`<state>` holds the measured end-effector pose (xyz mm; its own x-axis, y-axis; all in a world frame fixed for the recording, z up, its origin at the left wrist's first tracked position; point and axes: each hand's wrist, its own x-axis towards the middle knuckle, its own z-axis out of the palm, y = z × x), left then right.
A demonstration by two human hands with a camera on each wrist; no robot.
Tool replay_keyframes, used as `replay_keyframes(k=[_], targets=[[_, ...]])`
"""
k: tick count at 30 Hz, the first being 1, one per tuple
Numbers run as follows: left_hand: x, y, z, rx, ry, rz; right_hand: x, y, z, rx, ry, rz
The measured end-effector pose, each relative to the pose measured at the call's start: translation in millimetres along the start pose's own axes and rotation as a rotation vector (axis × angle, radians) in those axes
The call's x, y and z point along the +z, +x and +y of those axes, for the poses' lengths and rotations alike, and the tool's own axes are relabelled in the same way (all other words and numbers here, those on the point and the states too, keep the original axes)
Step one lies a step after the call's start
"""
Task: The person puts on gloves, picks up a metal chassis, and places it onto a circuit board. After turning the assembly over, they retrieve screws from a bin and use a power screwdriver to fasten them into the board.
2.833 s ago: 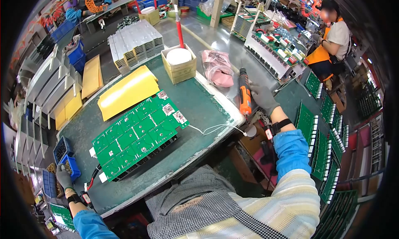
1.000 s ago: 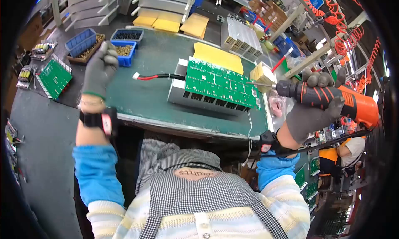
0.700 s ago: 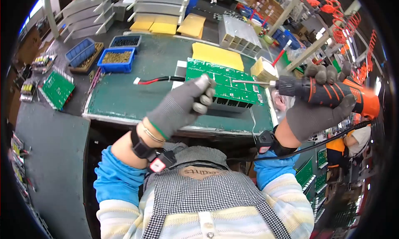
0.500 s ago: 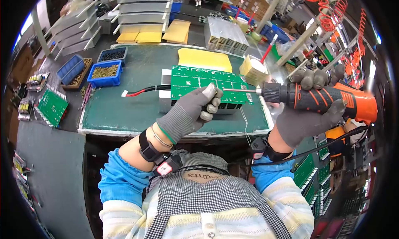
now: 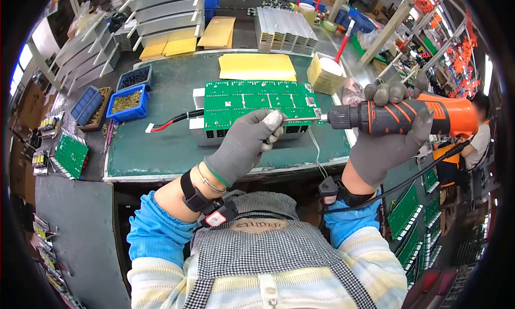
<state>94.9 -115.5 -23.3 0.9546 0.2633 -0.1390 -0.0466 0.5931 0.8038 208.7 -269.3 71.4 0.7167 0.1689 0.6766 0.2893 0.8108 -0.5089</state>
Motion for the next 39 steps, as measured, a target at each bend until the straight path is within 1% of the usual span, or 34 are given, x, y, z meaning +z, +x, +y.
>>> replay_keyframes(k=[1,2,4,8,11,14,16,19,20,22,23,25,26,29,30,31,33,36,39], targets=[[2.2,0.8,1.0,0.030,0.043,0.052,-2.4,2.1,2.4,0.005,-0.002,0.017],[1.3,3.0,0.8,0.046,0.043,0.047,-5.4,3.4,4.4,0.027,0.047,0.059],[-1.6,6.3,-1.5,0.072,0.038,0.041,-11.3,6.3,9.2,0.039,0.078,0.076],[0.2,8.8,1.0,0.027,-0.084,0.037,-15.4,10.0,16.4,0.069,0.128,0.133],[1.2,12.5,2.6,-0.007,-0.134,0.031,-19.4,13.1,21.5,0.059,0.134,0.116],[-0.4,19.3,1.9,-0.039,-0.173,0.012,-17.8,12.8,25.6,0.063,0.150,0.148],[-2.0,21.6,3.2,-0.069,-0.205,0.000,-19.7,16.0,26.1,0.054,0.129,0.126],[4.6,14.5,17.2,-0.063,-0.136,0.062,-25.1,22.4,28.7,0.016,0.071,0.100],[-0.3,12.5,21.9,-0.038,0.008,0.070,-26.4,25.7,30.0,-0.001,0.050,0.087],[-19.6,9.3,33.3,0.016,0.299,0.083,-29.6,32.0,27.4,0.008,-0.083,0.002],[-28.0,9.5,33.8,0.133,0.579,0.100,-31.7,33.9,27.8,0.016,-0.151,-0.040],[-37.0,8.4,30.2,0.368,1.133,0.120,-34.2,32.5,33.1,0.025,-0.244,-0.041],[-36.0,6.4,31.9,0.325,1.288,0.136,-36.0,32.2,35.6,0.028,-0.291,-0.041],[-39.9,11.2,29.9,0.436,1.517,0.103,-46.5,32.1,43.0,0.079,-0.351,-0.051],[-37.7,12.0,33.8,0.392,1.510,0.088,-51.6,34.1,45.0,0.090,-0.344,-0.036],[-37.4,14.0,36.8,0.390,1.529,0.077,-55.7,36.1,47.1,0.101,-0.337,-0.022],[-39.4,17.9,39.8,0.383,1.566,0.058,-53.2,38.7,46.2,0.060,-0.391,-0.029],[-45.5,20.4,35.7,0.346,1.593,0.025,-59.4,43.1,45.5,0.064,-0.391,-0.053],[-45.4,19.7,33.5,0.354,1.610,0.018,-57.1,42.1,47.2,0.065,-0.389,-0.030]])
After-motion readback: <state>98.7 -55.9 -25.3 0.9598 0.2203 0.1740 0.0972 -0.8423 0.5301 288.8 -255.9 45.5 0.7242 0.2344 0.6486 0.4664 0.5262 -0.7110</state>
